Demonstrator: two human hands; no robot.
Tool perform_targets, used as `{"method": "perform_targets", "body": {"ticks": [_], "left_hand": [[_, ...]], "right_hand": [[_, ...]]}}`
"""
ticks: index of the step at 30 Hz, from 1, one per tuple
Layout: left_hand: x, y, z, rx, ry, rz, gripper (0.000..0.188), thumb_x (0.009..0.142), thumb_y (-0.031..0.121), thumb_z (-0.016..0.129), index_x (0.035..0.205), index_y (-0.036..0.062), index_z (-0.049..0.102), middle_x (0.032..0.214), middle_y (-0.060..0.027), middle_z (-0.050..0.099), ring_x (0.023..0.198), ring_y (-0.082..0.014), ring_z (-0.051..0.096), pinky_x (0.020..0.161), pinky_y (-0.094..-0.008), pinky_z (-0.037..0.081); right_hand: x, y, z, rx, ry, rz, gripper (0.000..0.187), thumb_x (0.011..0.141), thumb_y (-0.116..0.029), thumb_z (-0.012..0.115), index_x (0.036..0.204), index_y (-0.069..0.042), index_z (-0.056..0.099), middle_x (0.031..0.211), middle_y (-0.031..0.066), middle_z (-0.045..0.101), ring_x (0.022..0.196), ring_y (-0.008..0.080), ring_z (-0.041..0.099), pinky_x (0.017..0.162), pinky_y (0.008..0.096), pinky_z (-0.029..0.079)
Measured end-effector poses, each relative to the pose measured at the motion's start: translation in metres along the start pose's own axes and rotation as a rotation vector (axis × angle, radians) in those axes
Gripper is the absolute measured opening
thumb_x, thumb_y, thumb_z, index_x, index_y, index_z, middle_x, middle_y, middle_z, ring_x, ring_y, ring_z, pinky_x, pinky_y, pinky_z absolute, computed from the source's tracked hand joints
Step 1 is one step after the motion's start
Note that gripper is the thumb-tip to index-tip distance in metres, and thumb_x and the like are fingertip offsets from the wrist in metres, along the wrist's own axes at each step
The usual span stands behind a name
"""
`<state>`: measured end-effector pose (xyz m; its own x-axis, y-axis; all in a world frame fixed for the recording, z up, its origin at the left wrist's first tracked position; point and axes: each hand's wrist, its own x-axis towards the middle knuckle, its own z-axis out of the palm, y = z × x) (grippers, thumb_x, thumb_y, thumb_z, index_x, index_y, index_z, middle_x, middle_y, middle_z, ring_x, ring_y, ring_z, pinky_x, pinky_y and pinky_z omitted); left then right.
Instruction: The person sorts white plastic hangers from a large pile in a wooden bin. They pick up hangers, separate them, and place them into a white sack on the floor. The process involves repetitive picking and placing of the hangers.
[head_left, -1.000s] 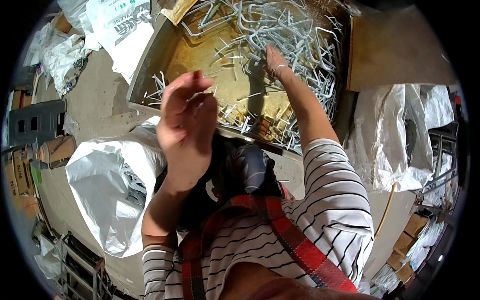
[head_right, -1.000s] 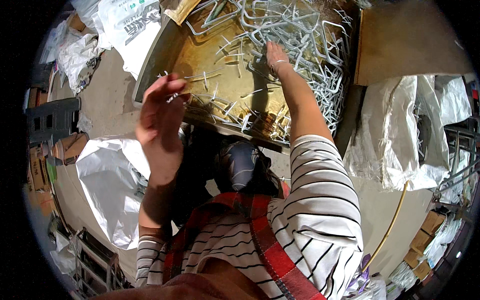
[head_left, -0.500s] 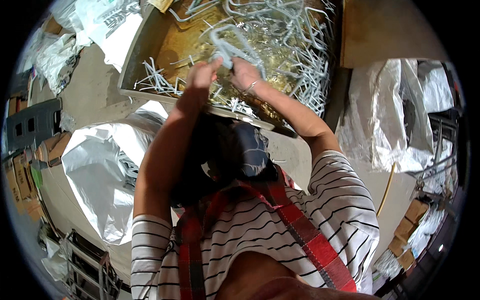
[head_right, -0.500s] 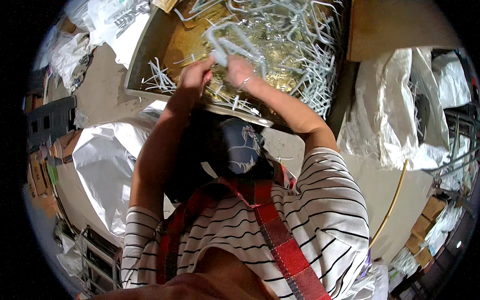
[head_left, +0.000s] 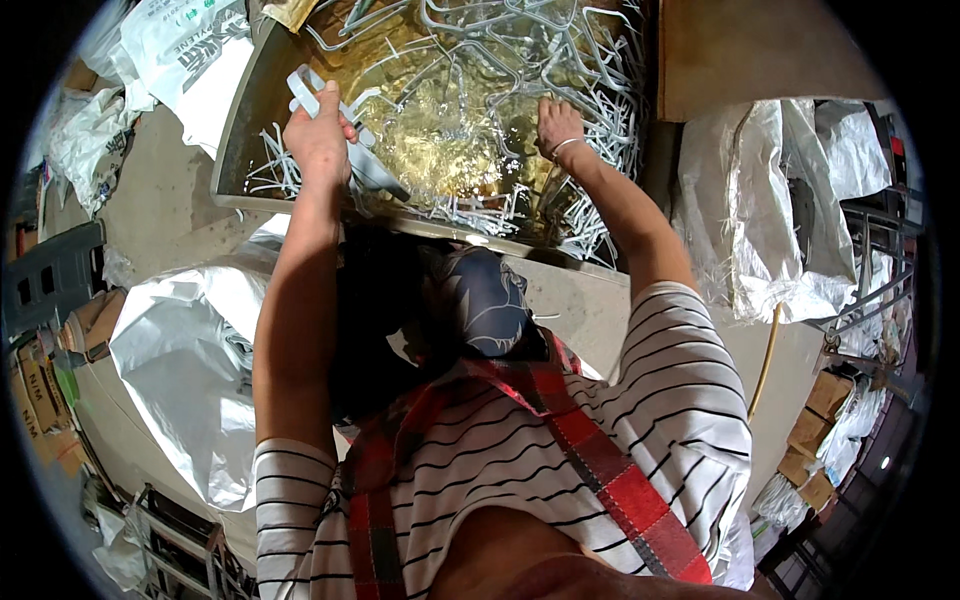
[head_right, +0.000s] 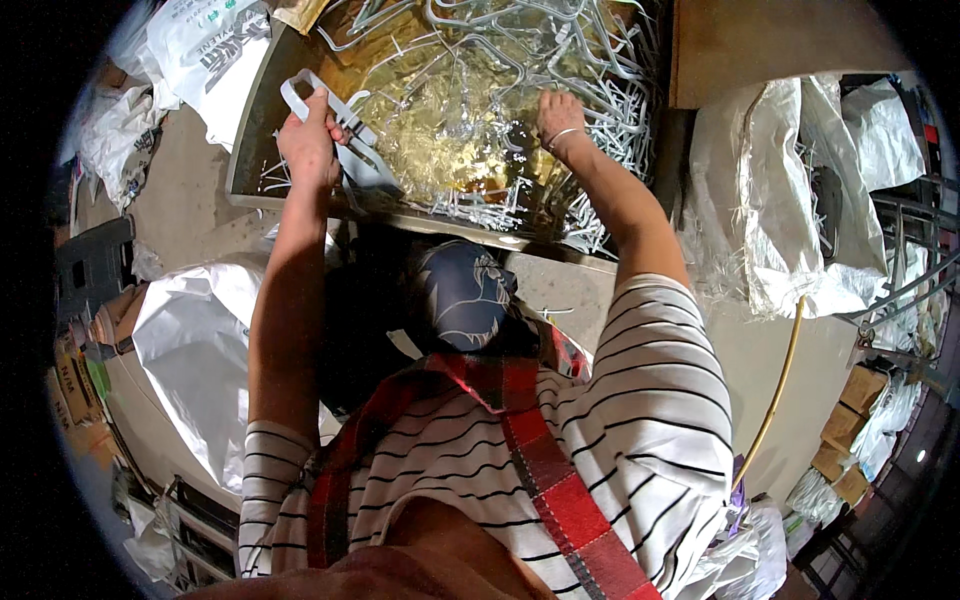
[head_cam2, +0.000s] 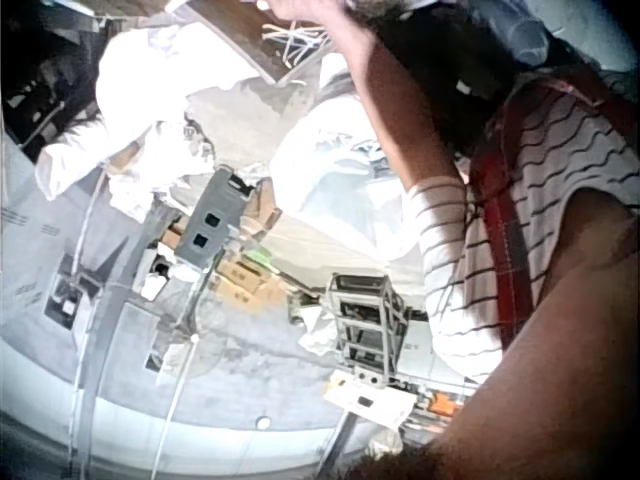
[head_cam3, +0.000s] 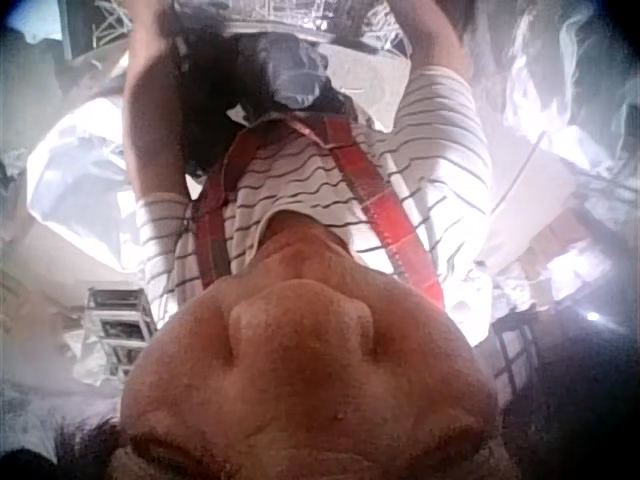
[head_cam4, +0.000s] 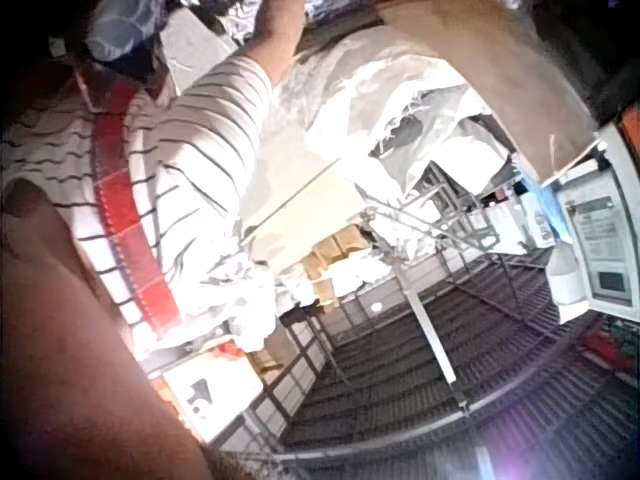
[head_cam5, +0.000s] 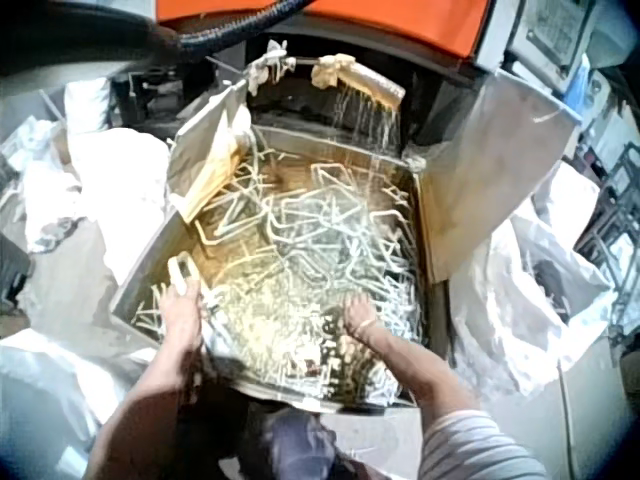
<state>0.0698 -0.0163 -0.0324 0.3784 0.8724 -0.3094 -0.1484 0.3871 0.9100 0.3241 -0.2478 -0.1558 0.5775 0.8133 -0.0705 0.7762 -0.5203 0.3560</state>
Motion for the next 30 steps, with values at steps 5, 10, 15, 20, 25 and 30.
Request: {"method": "perform_targets", "body": {"ticks": [5, 10, 15, 20, 25, 30], "left_hand": [[-0.005, 0.003, 0.0, 0.192, -0.019, 0.128, 0.016, 0.082, 0.016, 0.062, 0.088, 0.0012, 0.057, 0.057, -0.0004, 0.051, 0.043, -0.0071, 0.044, 0.039, -0.0214, 0.036], [-0.005, -0.005, 0.004, 0.209, -0.089, 0.148, 0.016, 0.083, 0.015, 0.062, 0.092, 0.0017, 0.058, 0.056, 0.0014, 0.048, 0.044, -0.0065, 0.043, 0.04, -0.0204, 0.035], [-0.011, -0.009, 0.017, 0.227, -0.165, 0.135, 0.018, 0.083, 0.018, 0.061, 0.09, 0.0013, 0.059, 0.057, 0.0013, 0.049, 0.046, -0.0052, 0.044, 0.042, -0.0198, 0.036], [-0.014, -0.002, 0.006, 0.242, -0.127, 0.157, 0.018, 0.082, 0.02, 0.062, 0.087, 0.0021, 0.061, 0.057, 0.0014, 0.052, 0.046, -0.0046, 0.045, 0.042, -0.0199, 0.036], [-0.01, 0.0, 0.002, 0.235, -0.132, 0.178, 0.019, 0.081, 0.02, 0.063, 0.085, 0.0018, 0.061, 0.057, 0.0023, 0.052, 0.047, -0.0039, 0.044, 0.043, -0.0192, 0.035], [-0.014, 0.004, 0.006, 0.25, -0.144, 0.149, 0.018, 0.081, 0.02, 0.062, 0.085, 0.0024, 0.062, 0.06, 0.0021, 0.053, 0.049, -0.0038, 0.044, 0.044, -0.0194, 0.035]], "right_hand": [[0.019, 0.009, 0.056, -0.064, -0.294, 0.084, 0.051, 0.078, -0.022, 0.051, 0.123, 0.0, 0.039, 0.117, 0.016, 0.054, 0.108, 0.0296, 0.049, 0.088, 0.0405, 0.034], [0.004, 0.001, 0.004, 0.086, -0.165, -0.227, 0.018, 0.081, -0.013, 0.042, 0.095, -0.004, 0.051, 0.082, 0.0133, 0.066, 0.07, 0.032, 0.062, 0.077, 0.0425, 0.04], [-0.025, -0.043, -0.037, 0.151, -0.163, -0.373, 0.028, 0.08, -0.014, 0.044, 0.108, -0.012, 0.052, 0.081, 0.0119, 0.065, 0.08, 0.0253, 0.062, 0.074, 0.038, 0.044], [-0.027, -0.02, -0.085, 0.724, -0.094, -0.038, 0.049, 0.075, -0.036, 0.065, 0.111, -0.004, 0.055, 0.096, 0.0205, 0.062, 0.091, 0.0335, 0.059, 0.085, 0.0369, 0.044], [-0.017, 0.054, -0.004, 0.429, -0.317, 0.467, 0.032, 0.075, -0.031, 0.061, 0.091, -0.004, 0.062, 0.097, 0.018, 0.062, 0.09, 0.0343, 0.059, 0.075, 0.0415, 0.048], [-0.013, 0.063, 0.084, 0.228, -0.513, -0.044, 0.024, 0.073, -0.025, 0.061, 0.089, -0.007, 0.062, 0.089, 0.0147, 0.063, 0.082, 0.0334, 0.061, 0.069, 0.0384, 0.05]]}}
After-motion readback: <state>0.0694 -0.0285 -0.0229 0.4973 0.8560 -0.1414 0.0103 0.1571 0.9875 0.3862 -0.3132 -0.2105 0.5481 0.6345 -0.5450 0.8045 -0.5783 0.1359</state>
